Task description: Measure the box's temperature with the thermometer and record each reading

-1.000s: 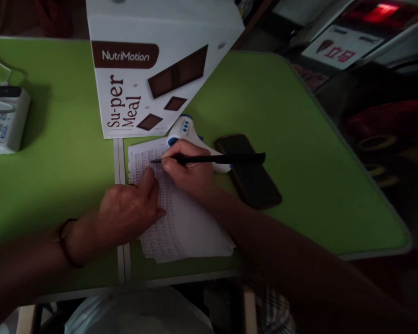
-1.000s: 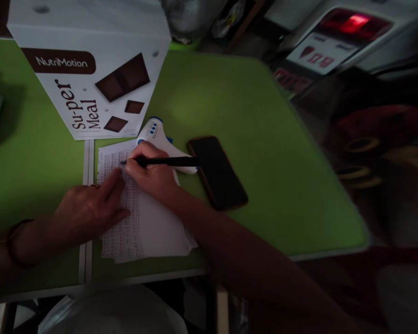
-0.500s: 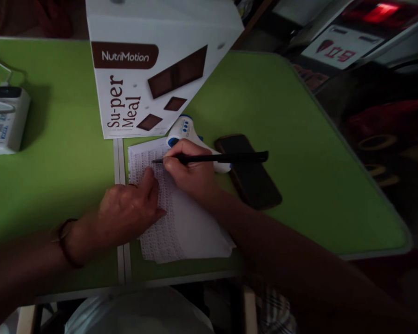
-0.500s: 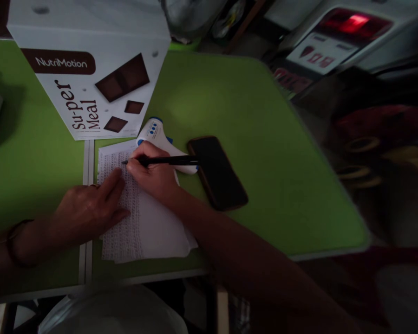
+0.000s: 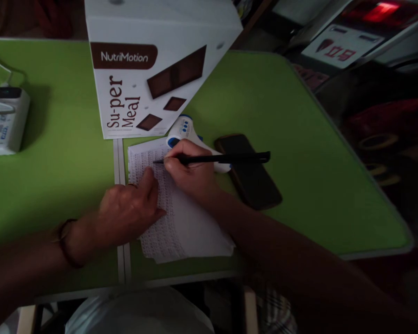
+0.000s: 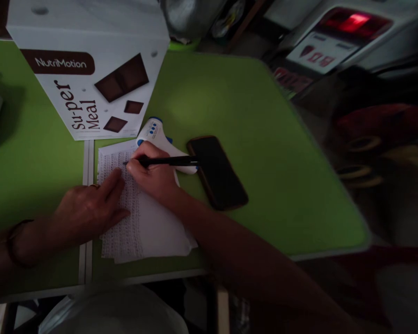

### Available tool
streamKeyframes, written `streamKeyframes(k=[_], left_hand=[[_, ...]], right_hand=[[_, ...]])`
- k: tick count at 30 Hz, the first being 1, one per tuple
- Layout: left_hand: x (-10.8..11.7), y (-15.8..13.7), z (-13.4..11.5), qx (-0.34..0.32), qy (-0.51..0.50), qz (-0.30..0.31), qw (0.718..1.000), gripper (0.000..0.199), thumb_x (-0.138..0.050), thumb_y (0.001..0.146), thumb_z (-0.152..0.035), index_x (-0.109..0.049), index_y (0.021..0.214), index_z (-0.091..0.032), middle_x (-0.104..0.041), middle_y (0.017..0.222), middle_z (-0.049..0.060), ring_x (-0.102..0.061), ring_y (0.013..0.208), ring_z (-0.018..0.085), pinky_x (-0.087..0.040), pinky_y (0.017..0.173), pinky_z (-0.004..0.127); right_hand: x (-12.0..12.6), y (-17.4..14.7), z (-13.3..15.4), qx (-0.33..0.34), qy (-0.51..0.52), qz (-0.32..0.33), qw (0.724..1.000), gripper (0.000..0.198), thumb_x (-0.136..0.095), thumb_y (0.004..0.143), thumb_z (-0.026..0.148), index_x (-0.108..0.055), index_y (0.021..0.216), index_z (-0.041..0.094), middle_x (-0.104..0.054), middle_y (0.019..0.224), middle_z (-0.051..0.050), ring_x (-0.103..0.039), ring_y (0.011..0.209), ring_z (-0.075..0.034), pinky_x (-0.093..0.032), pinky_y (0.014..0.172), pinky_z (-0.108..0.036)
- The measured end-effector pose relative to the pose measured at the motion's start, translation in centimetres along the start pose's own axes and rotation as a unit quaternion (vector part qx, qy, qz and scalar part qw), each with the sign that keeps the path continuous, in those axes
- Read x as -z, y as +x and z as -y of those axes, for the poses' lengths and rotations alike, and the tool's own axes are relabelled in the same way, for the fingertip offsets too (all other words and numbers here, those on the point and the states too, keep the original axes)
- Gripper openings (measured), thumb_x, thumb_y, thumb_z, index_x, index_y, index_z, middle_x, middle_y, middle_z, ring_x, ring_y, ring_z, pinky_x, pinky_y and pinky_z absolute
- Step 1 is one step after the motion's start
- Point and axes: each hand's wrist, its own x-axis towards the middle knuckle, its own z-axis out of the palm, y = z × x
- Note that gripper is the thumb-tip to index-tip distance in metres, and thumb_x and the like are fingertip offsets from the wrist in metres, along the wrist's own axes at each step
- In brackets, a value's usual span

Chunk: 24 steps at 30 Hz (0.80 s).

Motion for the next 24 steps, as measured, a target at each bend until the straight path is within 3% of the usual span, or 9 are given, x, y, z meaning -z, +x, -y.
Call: streamKeyframes(k=[12, 18, 24], left_hand=[[0.07, 0.09, -0.01, 0.0, -0.015, 0.0, 1.0, 0.048, -0.061, 0.092, -0.039, -0.062, 0.126, -0.005, -0.049, 0.144, 0.026, -0.065, 0.057, 0.017, -0.051, 0.043, 0.032], [0.24, 0.2, -0.04, -0.001, 0.001, 0.033, 0.999, 0.048, -0.056, 0.095, -0.04, -0.062, 0.127, -0.006, -0.046, 0.147, 0.024, -0.066, 0.058, 0.019, -0.051, 0.043, 0.033], [0.21, 0.14, -0.08, 0.005, -0.013, 0.016, 1.0, 0.049, -0.061, 0.092, -0.041, -0.063, 0.126, -0.006, -0.049, 0.143, 0.026, -0.066, 0.059, 0.018, -0.05, 0.044, 0.031]], right_hand=[[-0.06, 0.09, 0.09, 0.007, 0.017, 0.048, 0.999, 0.009, -0.056, 0.072, 0.017, -0.052, 0.066, 0.023, -0.052, 0.058, 0.004, -0.043, 0.053, -0.012, -0.039, 0.051, -0.028], [-0.15, 0.16, 0.24, 0.018, 0.024, 0.041, 0.999, 0.011, -0.055, 0.071, 0.016, -0.051, 0.064, 0.023, -0.053, 0.057, 0.003, -0.045, 0.053, -0.012, -0.038, 0.05, -0.028], [-0.06, 0.19, 0.27, 0.021, 0.021, 0.044, 0.999, 0.01, -0.055, 0.071, 0.019, -0.05, 0.063, 0.022, -0.052, 0.056, 0.004, -0.044, 0.052, -0.011, -0.036, 0.049, -0.027]])
